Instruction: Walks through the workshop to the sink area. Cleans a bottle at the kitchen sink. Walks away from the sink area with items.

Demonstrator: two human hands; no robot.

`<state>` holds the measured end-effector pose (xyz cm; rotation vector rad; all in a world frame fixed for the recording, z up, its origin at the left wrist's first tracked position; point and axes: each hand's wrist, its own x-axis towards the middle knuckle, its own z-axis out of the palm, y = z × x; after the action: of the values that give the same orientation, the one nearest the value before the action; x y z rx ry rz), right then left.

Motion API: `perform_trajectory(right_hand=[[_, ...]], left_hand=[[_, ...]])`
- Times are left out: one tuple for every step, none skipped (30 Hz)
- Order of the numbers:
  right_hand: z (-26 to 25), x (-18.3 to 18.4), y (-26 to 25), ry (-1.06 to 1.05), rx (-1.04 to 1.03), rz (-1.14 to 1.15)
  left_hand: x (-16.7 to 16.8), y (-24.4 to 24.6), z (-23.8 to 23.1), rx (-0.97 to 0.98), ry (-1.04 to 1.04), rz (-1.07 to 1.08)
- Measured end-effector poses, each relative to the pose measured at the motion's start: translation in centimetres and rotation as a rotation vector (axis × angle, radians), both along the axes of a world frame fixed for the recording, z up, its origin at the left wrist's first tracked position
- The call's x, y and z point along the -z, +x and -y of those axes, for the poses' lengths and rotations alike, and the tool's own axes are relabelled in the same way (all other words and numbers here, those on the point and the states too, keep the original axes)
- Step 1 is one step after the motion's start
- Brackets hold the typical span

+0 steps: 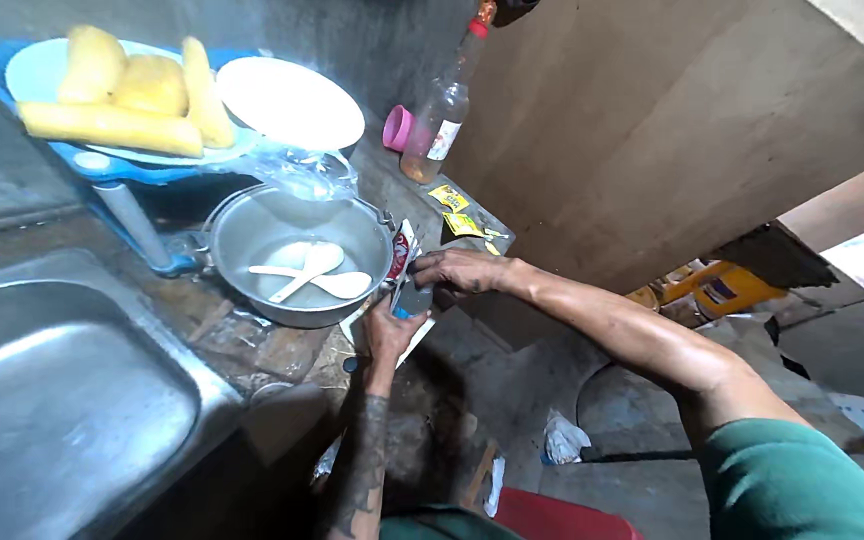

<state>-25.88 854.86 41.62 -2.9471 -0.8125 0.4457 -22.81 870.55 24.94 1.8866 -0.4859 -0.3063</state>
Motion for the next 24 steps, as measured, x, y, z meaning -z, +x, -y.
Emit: perform_trajectory(right_hand=[[0.0, -0.1, 0.1, 0.011, 0.011, -0.004], [-0.2, -0.2, 0.1, 0.025, 0.037, -0.009], [-0.3, -0.5, 0.2, 0.024, 0.083, -0.018], [-0.5, -0.8, 0.2, -0.001, 0.137, -0.023], [-0.7, -1.1, 0.3, -0.038, 0.201, -0.025], [-1.0, -1.3, 0.3, -0.068, 0.262, -0.028], [-1.2, -1.3, 0.4, -0.107, 0.303, -0.039], [-1.4, -1.3, 0.5, -0.141, 0.32, -0.055], [-1.6, -1.3, 0.5, -0.161, 0.313, -0.066], [-1.7, -1.3, 0.5, -0.165, 0.284, -0.067], [-1.7, -1.3, 0.4, -0.152, 0.243, -0.06], [-1.7, -1.3, 0.4, -0.132, 0.202, -0.05], [-1.4, -1.2, 0.3, -0.106, 0.168, -0.041], [-1.0, -1.1, 0.2, -0.07, 0.137, -0.033], [-0.6, -0.9, 0.2, -0.038, 0.117, -0.024], [-0.3, -0.7, 0.1, -0.018, 0.103, -0.01], [-0.1, -0.6, -0.1, -0.012, 0.098, 0.002], [-0.1, -0.5, -0.2, -0.014, 0.103, 0.011], [-0.2, -0.4, -0.5, -0.032, 0.119, 0.019], [-0.4, -0.3, -0.8, -0.06, 0.152, 0.017], [-0.7, -0.3, -1.2, -0.095, 0.195, 0.012], [-1.1, -0.2, -1.5, -0.135, 0.245, 0.002], [-1.4, -0.1, -1.6, -0.177, 0.282, 0.002], [-1.6, 0.0, -1.8, -0.203, 0.306, 0.002]], left_hand=[[-0.2, 0.0, 0.0, 0.005, 0.01, -0.01], [-0.3, 0.0, -0.1, 0.006, 0.018, -0.021], [-0.5, 0.1, 0.0, 0.005, 0.022, -0.028], [-0.5, 0.1, 0.0, -0.001, 0.016, -0.03], [-0.4, 0.1, -0.1, -0.006, 0.006, -0.027], [-0.2, 0.0, -0.1, -0.01, -0.008, -0.023], [0.1, -0.1, -0.1, -0.016, -0.02, -0.016], [0.3, -0.1, 0.0, -0.018, -0.027, -0.012], [0.3, -0.2, 0.0, -0.017, -0.024, -0.016], [0.3, -0.2, -0.1, -0.017, -0.018, -0.024], [0.2, -0.2, -0.1, -0.019, -0.013, -0.033], [0.2, -0.2, -0.2, -0.022, -0.013, -0.039], [0.3, -0.2, -0.2, -0.027, -0.017, -0.041], [0.4, -0.3, -0.1, -0.031, -0.024, -0.042], [0.5, -0.3, 0.0, -0.033, -0.033, -0.046], [0.6, -0.3, 0.0, -0.034, -0.045, -0.052], [0.7, -0.3, 0.1, -0.036, -0.051, -0.056], [0.8, -0.3, 0.1, -0.035, -0.058, -0.058], [0.8, -0.4, 0.2, -0.036, -0.06, -0.06], [0.7, -0.6, 0.2, -0.036, -0.064, -0.065], [0.4, -0.7, 0.2, -0.033, -0.067, -0.072], [0.3, -0.9, 0.2, -0.033, -0.069, -0.073], [0.1, -1.1, 0.3, -0.037, -0.064, -0.067], [0.0, -1.2, 0.4, -0.04, -0.054, -0.062]])
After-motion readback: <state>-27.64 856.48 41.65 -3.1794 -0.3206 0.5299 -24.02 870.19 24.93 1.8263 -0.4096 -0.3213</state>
